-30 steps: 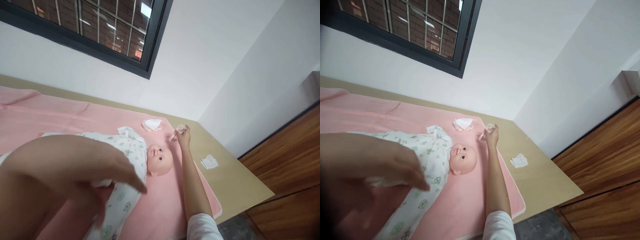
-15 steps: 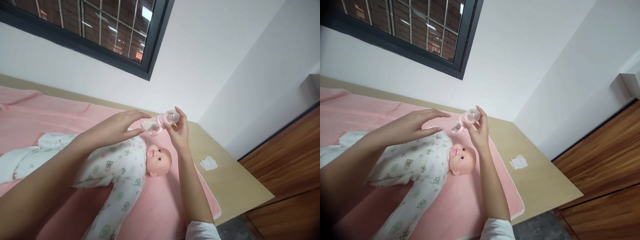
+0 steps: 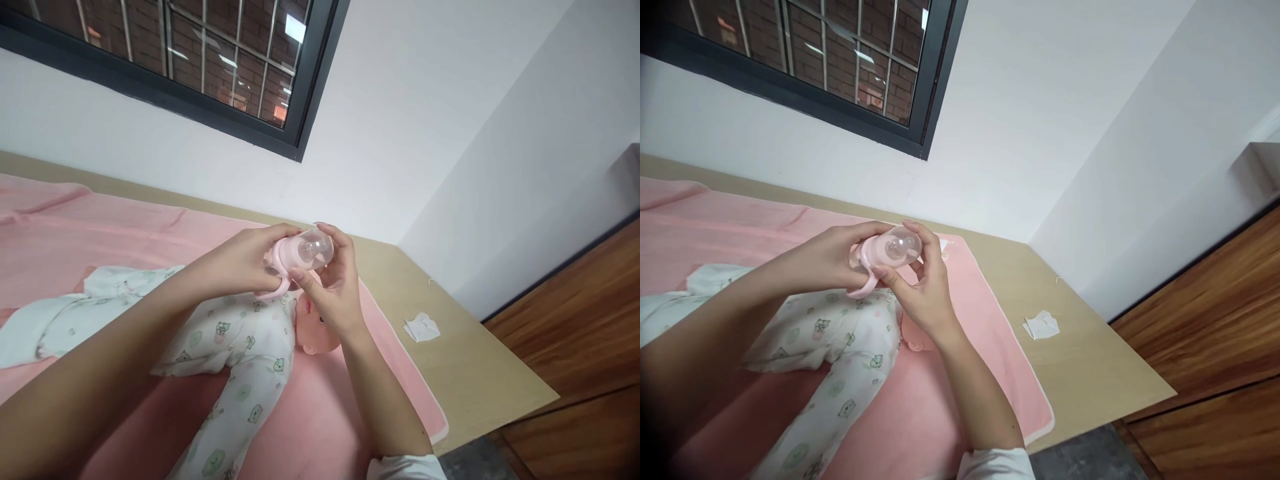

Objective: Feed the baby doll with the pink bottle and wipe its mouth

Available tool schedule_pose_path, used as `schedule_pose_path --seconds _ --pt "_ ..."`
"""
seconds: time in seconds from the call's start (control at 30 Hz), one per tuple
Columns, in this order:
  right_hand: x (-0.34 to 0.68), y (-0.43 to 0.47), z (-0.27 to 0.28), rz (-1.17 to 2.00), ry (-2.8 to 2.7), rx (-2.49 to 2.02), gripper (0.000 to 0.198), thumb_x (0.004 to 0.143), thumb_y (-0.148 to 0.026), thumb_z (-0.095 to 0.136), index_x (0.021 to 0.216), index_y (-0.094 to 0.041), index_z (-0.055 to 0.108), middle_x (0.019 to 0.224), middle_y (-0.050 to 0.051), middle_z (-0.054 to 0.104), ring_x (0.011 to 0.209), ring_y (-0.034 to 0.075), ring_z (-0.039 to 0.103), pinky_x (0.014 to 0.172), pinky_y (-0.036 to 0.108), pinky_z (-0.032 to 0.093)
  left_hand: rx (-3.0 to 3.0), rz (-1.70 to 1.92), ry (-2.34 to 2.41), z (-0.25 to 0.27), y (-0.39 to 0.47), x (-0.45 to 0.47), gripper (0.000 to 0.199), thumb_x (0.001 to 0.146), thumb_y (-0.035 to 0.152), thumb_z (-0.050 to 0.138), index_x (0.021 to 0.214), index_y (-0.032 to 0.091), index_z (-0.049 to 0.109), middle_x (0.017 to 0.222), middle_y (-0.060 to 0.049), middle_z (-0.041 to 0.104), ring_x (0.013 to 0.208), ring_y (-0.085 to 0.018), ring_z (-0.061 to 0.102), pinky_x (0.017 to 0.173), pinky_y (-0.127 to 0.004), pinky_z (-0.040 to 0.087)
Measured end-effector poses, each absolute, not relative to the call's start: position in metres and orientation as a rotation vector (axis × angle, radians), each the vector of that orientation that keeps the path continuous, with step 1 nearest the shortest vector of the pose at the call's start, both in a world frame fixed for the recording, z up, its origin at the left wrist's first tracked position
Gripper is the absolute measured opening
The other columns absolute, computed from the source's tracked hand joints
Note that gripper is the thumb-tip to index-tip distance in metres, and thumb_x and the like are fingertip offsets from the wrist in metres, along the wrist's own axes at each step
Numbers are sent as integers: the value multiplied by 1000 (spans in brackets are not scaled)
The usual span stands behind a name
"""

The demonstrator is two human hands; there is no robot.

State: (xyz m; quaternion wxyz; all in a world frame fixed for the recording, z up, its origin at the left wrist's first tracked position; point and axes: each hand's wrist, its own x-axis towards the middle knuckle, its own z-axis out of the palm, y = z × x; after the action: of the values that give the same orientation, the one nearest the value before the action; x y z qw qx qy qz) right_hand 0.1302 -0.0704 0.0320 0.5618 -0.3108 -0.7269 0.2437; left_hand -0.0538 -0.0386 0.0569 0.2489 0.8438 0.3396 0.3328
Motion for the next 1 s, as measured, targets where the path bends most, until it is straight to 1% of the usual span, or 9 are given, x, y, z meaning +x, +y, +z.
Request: schedule_pose_path --seconds 0.1,0.17,0.3,0.5,0.63,0.77,0.83,0.9,1.0 --pt "130 -71 32 564 -1717 -757 66 80 -47 76 136 -33 45 134 5 55 124 21 55 104 42 53 2239 825 989 59 -39 -57 59 66 22 59 125 27 63 96 1 73 70 -19 65 50 -23 44" --pt "130 -72 33 559 -1698 -762 60 80 -46 75 132 -32 49 131 5 57 121 21 57 103 41 53 2260 799 1012 60 -39 -59 55 65 20 56 118 26 67 86 1 72 61 -17 61 46 -23 40" --pt "132 -72 34 600 -1685 -801 54 80 -45 76 128 -32 56 129 4 60 119 20 58 99 39 57 2363 818 1026 60 -36 -62 48 63 20 55 108 25 71 88 0 73 65 -18 62 50 -24 40" --pt "134 -71 35 651 -1724 -786 46 77 -45 78 120 -33 65 127 3 61 119 20 59 93 36 60 2423 794 1050 56 -30 -65 41 61 19 58 98 26 72 83 1 72 68 -20 63 55 -26 41" --pt "135 -71 35 664 -1726 -802 46 76 -44 80 119 -32 66 126 4 62 118 20 60 92 36 60 2429 763 1075 55 -28 -68 47 59 19 57 103 27 72 82 1 72 64 -19 61 51 -26 39" --pt "135 -72 35 700 -1726 -818 47 75 -44 81 117 -31 67 123 4 63 115 19 61 91 35 60 2419 702 1050 53 -26 -71 49 57 17 56 102 28 72 80 2 71 61 -18 59 47 -25 37" --pt "135 -72 35 715 -1723 -821 46 74 -43 82 116 -30 67 122 4 64 113 19 62 91 35 60 2421 687 1040 53 -26 -72 53 57 16 55 105 29 72 79 3 71 59 -17 58 47 -24 37" --pt "135 -73 36 729 -1722 -829 46 73 -43 83 115 -30 68 122 4 63 112 19 62 91 35 60 2423 676 1043 54 -26 -73 57 56 16 55 109 29 71 79 3 70 60 -16 58 47 -24 37" --pt "136 -74 37 762 -1730 -843 49 72 -46 83 115 -30 68 125 5 63 113 20 62 91 36 60 2412 637 1063 55 -26 -73 56 56 16 56 109 28 71 78 3 70 58 -16 57 46 -22 36"
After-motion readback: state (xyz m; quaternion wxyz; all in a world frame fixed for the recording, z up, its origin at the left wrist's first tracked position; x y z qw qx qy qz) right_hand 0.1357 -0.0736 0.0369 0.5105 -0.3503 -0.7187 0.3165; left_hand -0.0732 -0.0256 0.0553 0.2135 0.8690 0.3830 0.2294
